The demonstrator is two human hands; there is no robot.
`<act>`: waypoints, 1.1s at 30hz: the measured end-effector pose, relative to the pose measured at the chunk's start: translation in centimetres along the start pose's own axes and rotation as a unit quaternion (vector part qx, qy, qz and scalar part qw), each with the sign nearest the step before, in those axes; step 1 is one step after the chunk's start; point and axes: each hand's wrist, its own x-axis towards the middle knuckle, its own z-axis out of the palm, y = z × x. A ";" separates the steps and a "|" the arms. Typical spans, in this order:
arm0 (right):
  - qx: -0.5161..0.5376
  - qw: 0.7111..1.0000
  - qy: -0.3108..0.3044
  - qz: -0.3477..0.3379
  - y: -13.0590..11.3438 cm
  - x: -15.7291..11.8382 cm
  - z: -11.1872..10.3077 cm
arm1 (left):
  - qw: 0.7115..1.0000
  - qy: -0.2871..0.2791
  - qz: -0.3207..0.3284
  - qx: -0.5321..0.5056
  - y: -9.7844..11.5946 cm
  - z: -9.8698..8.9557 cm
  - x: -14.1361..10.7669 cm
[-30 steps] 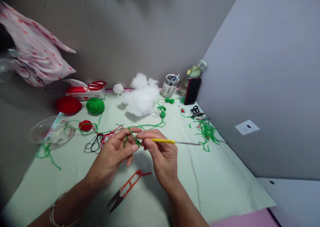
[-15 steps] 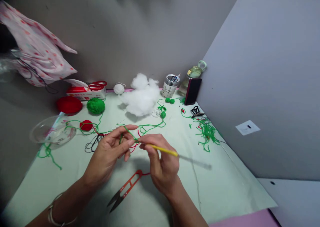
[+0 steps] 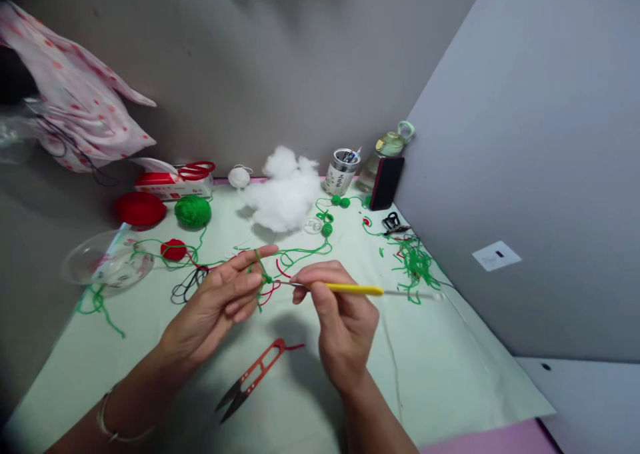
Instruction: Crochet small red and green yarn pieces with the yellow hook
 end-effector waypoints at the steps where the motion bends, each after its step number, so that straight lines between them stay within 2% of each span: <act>1: 0.059 0.998 0.001 0.037 0.0 0.1 0.1 | 1.000 0.004 0.012 0.007 0.0 0.0 0.0; 4: 0.127 0.987 -0.018 0.092 0.3 0.3 0.4 | 0.999 -0.006 0.033 0.029 -0.6 0.1 -0.1; 8: 0.122 0.987 -0.019 0.106 0.6 0.1 0.6 | 0.998 -0.021 0.036 0.043 -1.2 0.0 -0.1; 16: 0.151 0.979 -0.003 0.138 0.3 0.3 0.3 | 0.996 -0.010 0.050 0.071 -0.6 -0.3 -0.1; 18: 0.094 0.991 0.002 0.100 0.0 0.1 0.2 | 0.994 -0.005 0.065 0.086 -0.7 -0.3 -0.1; 20: -0.006 1.000 -0.020 0.015 -0.2 -0.2 0.2 | 0.992 0.002 0.080 0.100 -0.9 -0.3 -0.1; 23: -0.174 0.977 -0.063 -0.104 -0.1 -0.9 0.1 | 0.994 0.004 0.077 0.080 -1.2 -0.1 -0.3; 26: -0.218 0.965 -0.060 -0.129 0.2 -1.2 0.2 | 1.000 -0.009 0.024 0.013 -1.1 0.0 -0.4; 29: -0.142 0.986 -0.028 -0.087 0.1 -0.9 0.2 | 0.999 -0.020 -0.027 -0.028 -0.9 0.1 -0.4; 31: -0.039 0.999 0.002 -0.028 -0.1 -0.4 0.3 | 0.999 -0.017 -0.018 -0.024 -0.8 0.1 -0.3; 33: 0.050 0.998 0.010 0.027 -0.2 0.0 0.5 | 1.000 -0.017 0.008 -0.005 -0.9 0.2 -0.3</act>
